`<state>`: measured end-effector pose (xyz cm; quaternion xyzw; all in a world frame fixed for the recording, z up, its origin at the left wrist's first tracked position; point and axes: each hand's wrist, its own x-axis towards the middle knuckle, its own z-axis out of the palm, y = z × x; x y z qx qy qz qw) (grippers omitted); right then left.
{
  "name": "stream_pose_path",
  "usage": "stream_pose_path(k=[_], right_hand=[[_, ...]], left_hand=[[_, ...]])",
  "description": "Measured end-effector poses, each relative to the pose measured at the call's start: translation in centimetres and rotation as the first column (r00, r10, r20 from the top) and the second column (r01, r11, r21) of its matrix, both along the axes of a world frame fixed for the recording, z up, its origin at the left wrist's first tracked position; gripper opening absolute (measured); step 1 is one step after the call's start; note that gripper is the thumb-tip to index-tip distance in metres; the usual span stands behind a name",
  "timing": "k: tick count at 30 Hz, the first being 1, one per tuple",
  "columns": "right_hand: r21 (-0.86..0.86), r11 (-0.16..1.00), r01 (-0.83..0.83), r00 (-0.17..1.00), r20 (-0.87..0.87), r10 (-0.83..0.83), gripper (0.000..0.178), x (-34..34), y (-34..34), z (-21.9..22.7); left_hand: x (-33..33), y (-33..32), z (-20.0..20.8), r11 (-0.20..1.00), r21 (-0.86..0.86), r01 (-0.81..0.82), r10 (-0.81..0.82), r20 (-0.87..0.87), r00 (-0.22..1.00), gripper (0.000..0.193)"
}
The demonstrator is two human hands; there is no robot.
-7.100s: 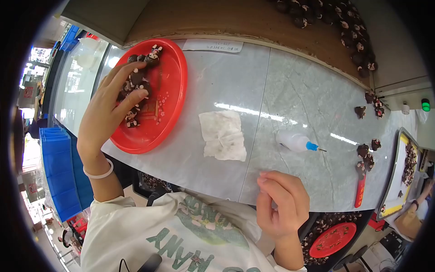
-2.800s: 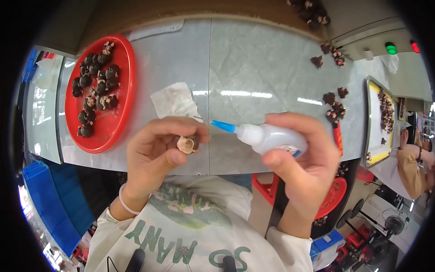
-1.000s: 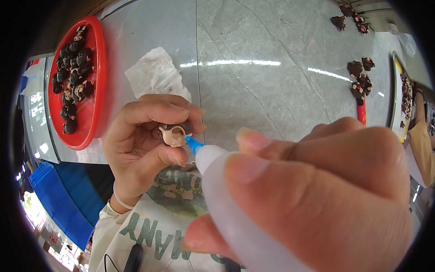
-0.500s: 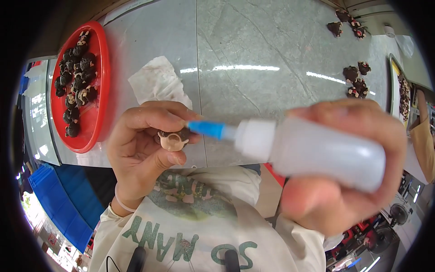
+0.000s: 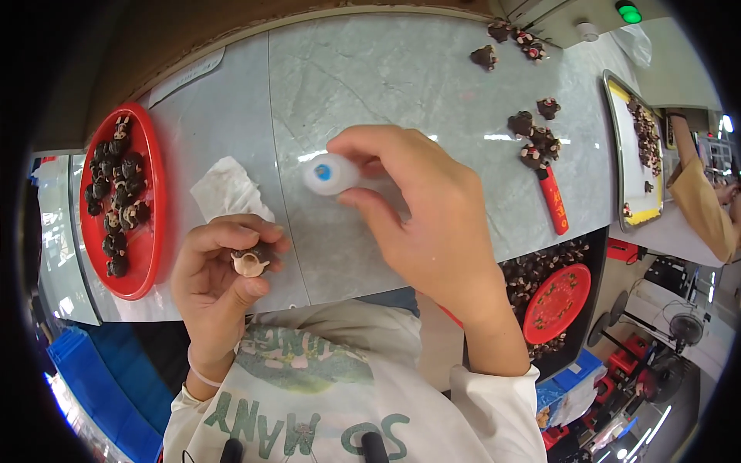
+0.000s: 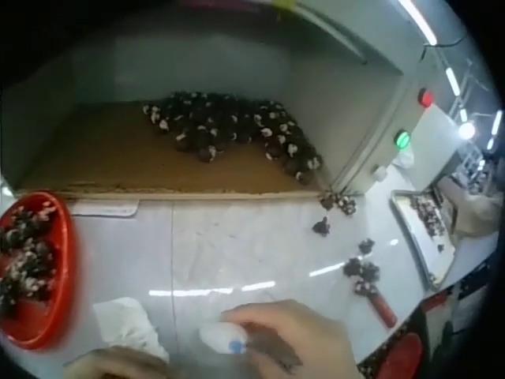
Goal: Assembling small plastic figurines by applying glue to the parts and joining them together.
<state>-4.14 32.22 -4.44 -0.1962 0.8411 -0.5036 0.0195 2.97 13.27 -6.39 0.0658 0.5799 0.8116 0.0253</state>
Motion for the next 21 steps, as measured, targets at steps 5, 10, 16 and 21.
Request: stream_pose_path(k=[5, 10, 16, 21], right_hand=[[0.070, 0.986, 0.154, 0.952, -0.276, -0.129, 0.027, -3.7, 4.9, 0.6], [0.435, 0.843, 0.316, 0.848, -0.528, -0.045, 0.030, -7.4, 6.3, -0.9], [0.409, 0.872, 0.268, 0.946, -0.282, -0.158, 0.022, -5.9, 5.0, 0.7], [0.311, 0.924, 0.221, 0.954, -0.264, -0.139, 0.020, -4.7, 4.9, 0.4]], left_hand=[[0.0, 0.2, 0.3, 1.000, -0.013, 0.000, 0.000, 0.002, 1.000, 0.032], [0.0, 0.2, 0.2, 1.000, -0.012, 0.009, -0.009, 0.028, 1.000, 0.031], [0.0, -0.1, 0.3, 0.999, -0.002, 0.047, -0.047, 0.053, 0.997, 0.031], [0.1, -0.2, 0.3, 0.998, 0.025, 0.050, -0.052, 0.063, 0.997, 0.032]])
